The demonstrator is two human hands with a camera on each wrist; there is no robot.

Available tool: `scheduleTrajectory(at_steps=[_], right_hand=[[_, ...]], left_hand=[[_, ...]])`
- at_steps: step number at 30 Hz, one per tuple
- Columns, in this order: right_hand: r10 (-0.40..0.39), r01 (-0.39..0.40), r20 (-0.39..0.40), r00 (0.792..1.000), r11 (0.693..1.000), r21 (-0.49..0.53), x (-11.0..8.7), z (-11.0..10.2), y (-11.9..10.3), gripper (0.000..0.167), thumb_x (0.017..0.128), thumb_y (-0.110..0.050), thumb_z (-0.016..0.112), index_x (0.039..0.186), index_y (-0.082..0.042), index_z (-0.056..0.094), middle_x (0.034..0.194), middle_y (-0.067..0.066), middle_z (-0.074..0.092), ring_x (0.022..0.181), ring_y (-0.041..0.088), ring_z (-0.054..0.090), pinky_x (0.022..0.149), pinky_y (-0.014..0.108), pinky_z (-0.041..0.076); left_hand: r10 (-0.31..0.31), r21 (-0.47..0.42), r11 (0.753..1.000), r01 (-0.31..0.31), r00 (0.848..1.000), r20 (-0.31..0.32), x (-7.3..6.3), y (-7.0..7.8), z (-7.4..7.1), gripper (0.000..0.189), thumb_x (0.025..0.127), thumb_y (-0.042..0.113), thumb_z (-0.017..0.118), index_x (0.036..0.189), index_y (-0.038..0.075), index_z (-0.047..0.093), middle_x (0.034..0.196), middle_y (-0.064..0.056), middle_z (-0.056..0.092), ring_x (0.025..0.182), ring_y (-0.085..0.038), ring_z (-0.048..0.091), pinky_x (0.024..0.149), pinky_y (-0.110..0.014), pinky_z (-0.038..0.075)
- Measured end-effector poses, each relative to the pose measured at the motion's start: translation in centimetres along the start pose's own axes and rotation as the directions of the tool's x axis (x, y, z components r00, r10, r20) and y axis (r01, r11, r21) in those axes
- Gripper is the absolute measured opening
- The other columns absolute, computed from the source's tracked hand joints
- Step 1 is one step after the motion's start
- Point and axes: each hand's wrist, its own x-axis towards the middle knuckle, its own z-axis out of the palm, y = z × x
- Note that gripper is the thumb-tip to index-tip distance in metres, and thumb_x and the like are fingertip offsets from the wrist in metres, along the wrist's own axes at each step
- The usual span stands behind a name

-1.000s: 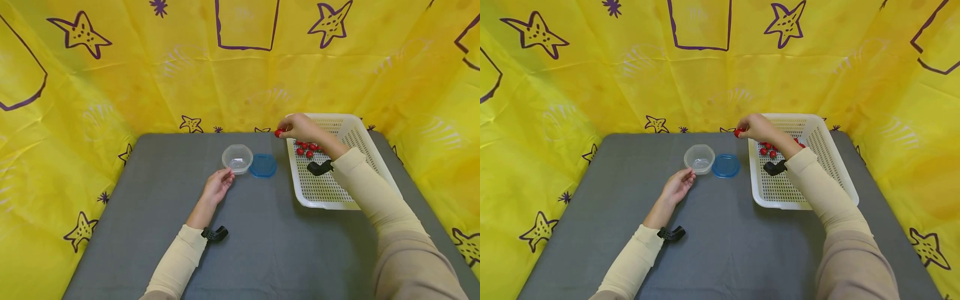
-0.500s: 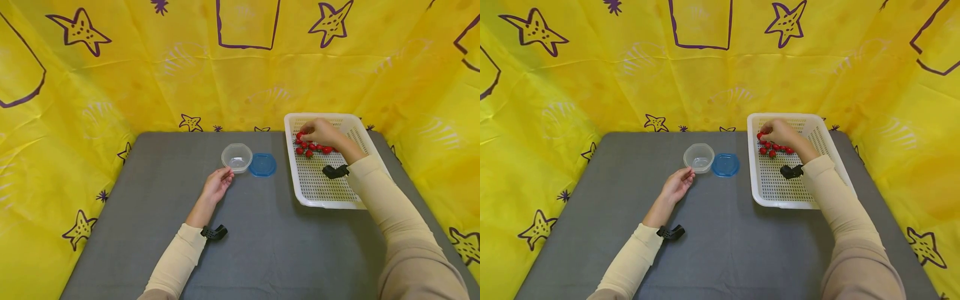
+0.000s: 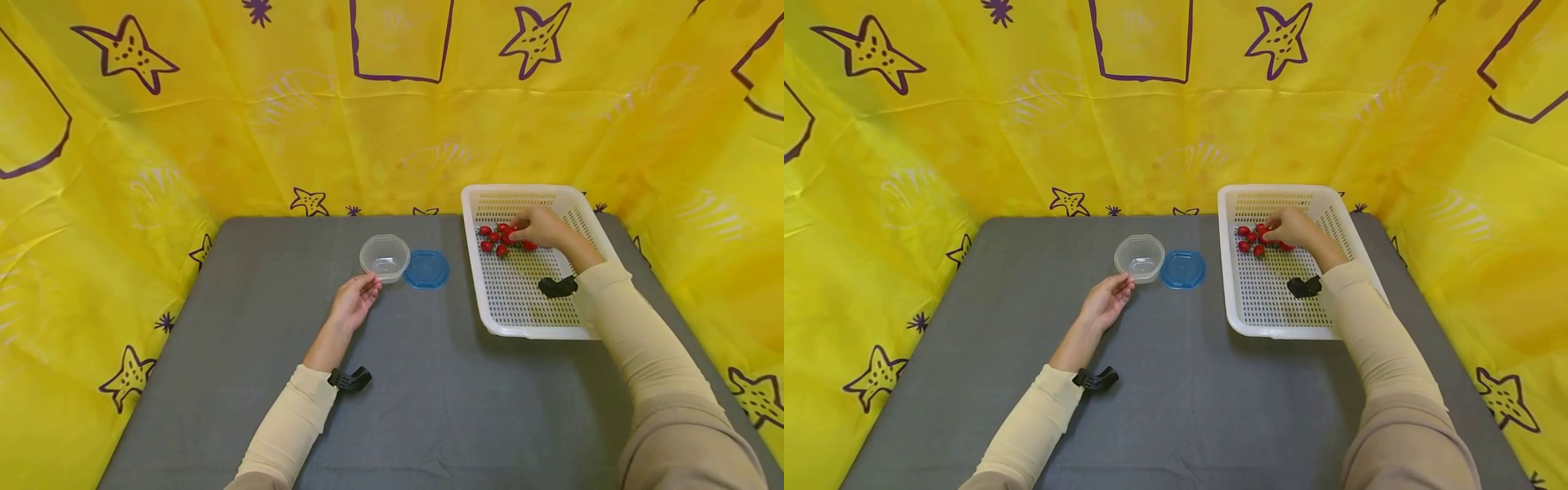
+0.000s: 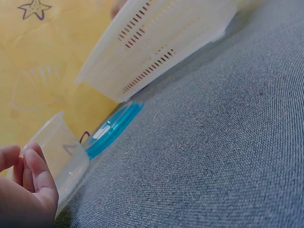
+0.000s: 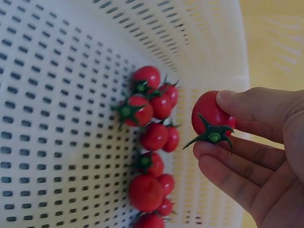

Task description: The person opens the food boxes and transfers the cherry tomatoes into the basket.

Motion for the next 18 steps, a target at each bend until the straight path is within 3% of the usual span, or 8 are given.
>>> scheduleTrajectory(at_steps=[7, 18], right_hand=[[0.0, 0.0, 0.001, 1.0, 1.0, -0.004, 0.0, 0.3, 0.9, 0.025, 0.088, -0.01, 0.069, 0.106, 0.008, 0.068, 0.099, 0.026, 0.07, 0.073, 0.023, 0.06, 0.062, 0.03, 0.049], [0.041, -0.04, 0.039, 0.998, 0.999, -0.027, 0.0, 0.9, 1.7, 0.029, 0.089, -0.013, 0.068, 0.108, 0.01, 0.066, 0.106, 0.029, 0.068, 0.09, 0.036, 0.063, 0.078, 0.047, 0.052]], left_hand=[[0.002, -0.006, 1.0, -0.002, 1.0, 0.0, -0.1, 0.0, 0.0, 0.016, 0.096, 0.005, 0.057, 0.082, 0.01, 0.062, 0.071, 0.001, 0.068, 0.064, -0.008, 0.064, 0.062, -0.016, 0.051], [0.01, -0.018, 1.0, -0.01, 1.0, -0.002, 0.0, 0.0, 0.0, 0.019, 0.096, 0.005, 0.056, 0.079, 0.01, 0.063, 0.069, 0.001, 0.068, 0.063, -0.008, 0.063, 0.061, -0.016, 0.05]])
